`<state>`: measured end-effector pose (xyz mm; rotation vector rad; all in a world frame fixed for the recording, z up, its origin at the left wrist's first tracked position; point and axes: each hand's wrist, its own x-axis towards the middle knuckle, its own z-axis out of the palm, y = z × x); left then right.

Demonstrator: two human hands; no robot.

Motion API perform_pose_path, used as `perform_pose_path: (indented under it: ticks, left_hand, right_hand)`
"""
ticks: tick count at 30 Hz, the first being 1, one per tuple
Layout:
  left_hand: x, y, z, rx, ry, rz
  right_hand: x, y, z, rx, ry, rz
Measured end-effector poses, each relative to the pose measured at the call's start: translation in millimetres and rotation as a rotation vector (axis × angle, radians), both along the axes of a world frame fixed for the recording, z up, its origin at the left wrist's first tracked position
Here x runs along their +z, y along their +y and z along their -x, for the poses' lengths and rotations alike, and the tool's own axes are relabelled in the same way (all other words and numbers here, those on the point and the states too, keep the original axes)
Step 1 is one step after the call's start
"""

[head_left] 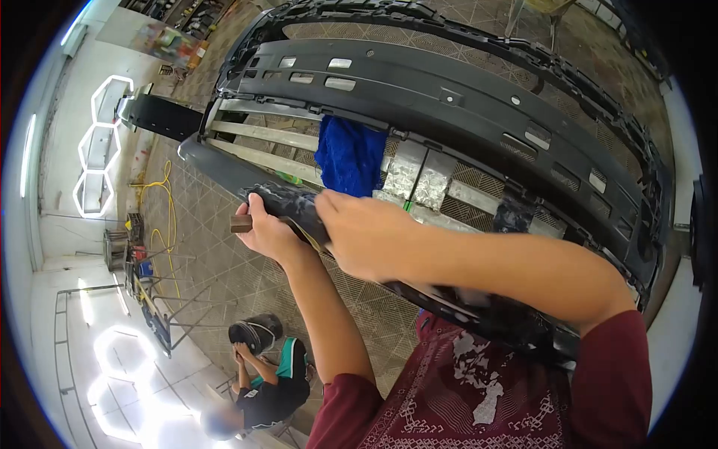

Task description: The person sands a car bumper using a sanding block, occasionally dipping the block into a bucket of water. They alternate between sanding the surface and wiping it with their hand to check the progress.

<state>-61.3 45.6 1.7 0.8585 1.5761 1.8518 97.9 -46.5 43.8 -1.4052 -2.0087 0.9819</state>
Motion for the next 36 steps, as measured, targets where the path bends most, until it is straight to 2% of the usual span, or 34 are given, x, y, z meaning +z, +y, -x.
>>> perform_pose_path:
  ticks: [2, 4, 5, 6, 8, 10, 12, 14, 16, 18, 19, 21, 23, 27, 30, 32, 36]
  left_hand:
    - [1.9, -0.4, 2.4, -0.006, -0.031, 0.011]
    - [0.0, 1.6, 5.8, -0.031, -0.009, 0.026]
    - [1.0, 1.5, 3.2, -0.031, -0.018, 0.031]
    - [5.1, -0.3, 1.6, -0.037, -0.048, 0.032]
    - [0.8, 0.1, 1.9, -0.034, -0.084, 0.044]
    - [-4.3, 1.7, 6.8, -0.042, -0.046, 0.004]
    - [-2.1, -0.5, 6.1, -0.031, -0.027, 0.011]
    - [1.2, -0.3, 1.9, -0.037, -0.014, 0.006]
    - [3.3, -1.0, 1.8, -0.042, -0.057, 0.046]
    - [-8.0, 12.3, 18.6, 0.019, 0.100, 0.076]
    - [-8.9, 15.4, 25.5, 0.020, 0.135, 0.106]
    - [-13.0, 17.8, 27.6, 0.008, 0.140, 0.075]
    - [-15.9, 18.1, 30.5, -0.017, 0.105, -0.005]
    - [-10.8, 9.8, 22.3, 0.004, 0.125, 0.024]
    - [-8.6, 12.9, 20.1, 0.027, 0.046, 0.056]
    - [-11.4, 15.3, 21.2, 0.004, 0.018, 0.020]
    - [-10.4, 14.9, 24.6, -0.021, 0.005, 0.043]
  right_hand:
    - [0.3, 2.2, -1.4, 0.040, -0.045, 0.061]
    - [-7.6, -43.1, -19.7, -0.060, 0.031, -0.178]
    - [-3.0, -71.2, -36.7, -0.077, 0.017, -0.184]
    - [6.8, -103.1, -55.7, -0.093, 0.009, -0.186]
    - [25.2, -153.3, -91.3, 0.000, -0.173, -0.102]
    - [37.2, -171.8, -98.9, 0.023, -0.235, -0.058]
    - [36.2, -169.5, -91.5, 0.028, -0.288, -0.016]
    - [19.0, -127.9, -60.6, -0.060, -0.154, -0.137]
    - [-16.0, -73.8, -18.4, -0.125, -0.145, -0.337]
    - [-1.6, -20.1, -0.9, -0.041, 0.038, -0.029]
    - [-4.7, -29.9, -4.7, -0.051, 0.041, -0.019]
    - [-13.6, -67.7, -16.6, -0.136, -0.021, -0.295]
    - [5.7, -133.1, -62.1, -0.105, -0.056, -0.245]
    - [40.2, -235.8, -123.2, -0.040, -0.264, -0.012]
    - [37.3, -221.3, -121.1, -0.063, -0.280, 0.059]
    - [22.3, -182.6, -104.6, -0.012, -0.122, -0.074]
    - [21.7, -182.4, -105.7, -0.010, -0.085, -0.096]
